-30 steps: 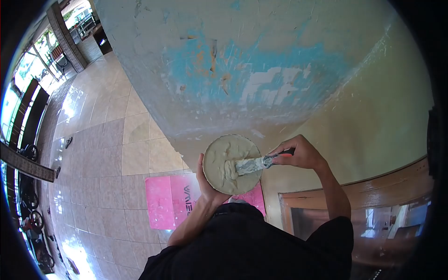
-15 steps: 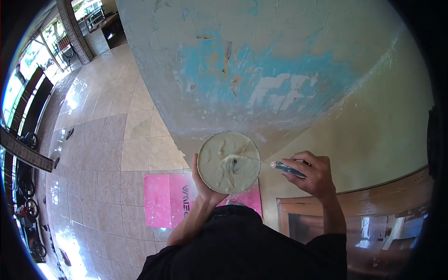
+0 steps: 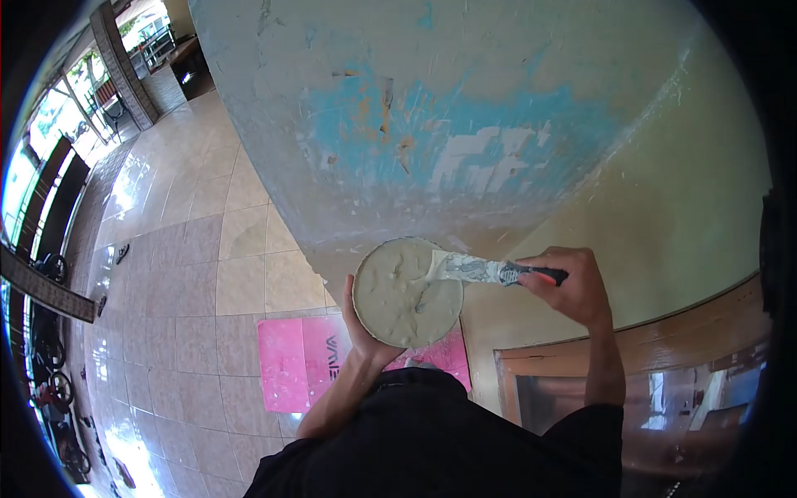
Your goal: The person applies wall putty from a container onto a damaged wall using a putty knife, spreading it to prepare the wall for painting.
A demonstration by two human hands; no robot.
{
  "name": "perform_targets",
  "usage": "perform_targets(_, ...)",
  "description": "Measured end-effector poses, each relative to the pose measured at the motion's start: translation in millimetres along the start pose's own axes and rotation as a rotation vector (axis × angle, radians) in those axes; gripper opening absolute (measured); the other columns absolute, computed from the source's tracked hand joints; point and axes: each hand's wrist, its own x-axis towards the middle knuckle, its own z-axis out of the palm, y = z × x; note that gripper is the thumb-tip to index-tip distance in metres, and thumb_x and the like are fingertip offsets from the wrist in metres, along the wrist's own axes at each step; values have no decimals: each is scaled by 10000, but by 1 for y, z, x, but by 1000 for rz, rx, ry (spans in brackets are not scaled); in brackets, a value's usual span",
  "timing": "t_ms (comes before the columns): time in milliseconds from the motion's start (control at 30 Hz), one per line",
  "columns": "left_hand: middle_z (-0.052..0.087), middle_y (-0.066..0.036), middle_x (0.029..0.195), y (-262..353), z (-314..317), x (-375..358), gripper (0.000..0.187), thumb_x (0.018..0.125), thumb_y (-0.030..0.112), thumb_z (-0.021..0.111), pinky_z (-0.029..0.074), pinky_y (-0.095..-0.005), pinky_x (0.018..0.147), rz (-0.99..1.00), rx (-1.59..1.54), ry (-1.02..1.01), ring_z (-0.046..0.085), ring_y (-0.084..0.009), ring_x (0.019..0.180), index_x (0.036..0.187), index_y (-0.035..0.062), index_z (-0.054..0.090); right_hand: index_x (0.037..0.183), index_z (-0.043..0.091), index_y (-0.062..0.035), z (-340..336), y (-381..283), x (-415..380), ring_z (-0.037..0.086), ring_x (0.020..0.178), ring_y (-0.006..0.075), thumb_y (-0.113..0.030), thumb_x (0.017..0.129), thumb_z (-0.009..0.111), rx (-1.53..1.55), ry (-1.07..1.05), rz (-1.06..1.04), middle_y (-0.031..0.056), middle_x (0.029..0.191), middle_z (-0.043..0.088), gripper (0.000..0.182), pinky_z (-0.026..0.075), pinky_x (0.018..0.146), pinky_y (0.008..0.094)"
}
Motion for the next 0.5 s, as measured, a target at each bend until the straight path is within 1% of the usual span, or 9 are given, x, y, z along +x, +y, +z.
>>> perform_targets(67,404,-107,1417,-1,5,-3,741,882,643,379,338,-532,1046,10,41,-5,406,-331,1276,1418,132,362,929,734,-46,-3,3,10,604,604,172,-142,750,735,1,-116,99,123,712,663,203,457,581,306)
perform_targets(100,401,-111,1422,-1,6,-4,739,888,637,372,340,-528,1048,24,79,-9,407,-334,1278,1421,125,355,929,734,-46,-2,8,15,604,604,172,-142,750,735,2,-111,102,123,712,663,203,457,581,306)
perform_targets(167,412,-117,1414,0,5,-6,736,893,631,365,344,-524,1048,12,95,-15,416,-336,1272,1420,117,359,936,732,-42,9,25,25,616,654,149,-134,751,739,144,-221,135,120,751,685,207,460,614,287)
perform_targets(200,423,-122,1407,0,5,-7,732,899,626,357,347,-521,1048,9,108,-21,425,-338,1267,1418,110,362,936,732,-42,16,36,29,616,654,149,-134,751,739,144,-221,135,120,751,685,207,460,614,287)
perform_targets(267,432,-132,1399,-1,6,-8,742,896,630,350,352,-519,1044,-2,116,3,432,-338,1264,1417,101,362,948,734,-48,32,53,39,619,690,128,-131,754,740,322,-289,27,102,767,696,211,461,645,266)
perform_targets(367,448,-138,1387,-5,8,-9,749,894,634,345,359,-516,1038,-16,140,44,441,-336,1257,1409,91,373,957,738,-61,42,52,53,613,686,109,-129,736,759,384,-393,7,76,758,688,232,461,662,255)
perform_targets(400,453,-135,1382,-5,9,-9,746,894,634,348,361,-516,1036,-21,157,59,443,-335,1253,1402,89,385,957,738,-61,44,49,54,613,686,109,-129,736,759,386,-396,4,76,758,688,232,461,662,255)
perform_targets(467,461,-127,1373,-3,8,-8,742,889,638,355,366,-515,1029,-6,140,80,449,-330,1245,1393,94,399,943,746,-86,43,40,57,621,665,131,-120,700,778,283,-365,-164,57,752,667,247,473,631,257)
perform_targets(500,469,-119,1364,-1,7,-8,738,885,642,363,370,-515,1022,4,122,98,455,-325,1236,1383,100,414,943,746,-86,40,32,55,621,665,131,-120,700,778,285,-372,-170,57,752,667,247,473,631,257)
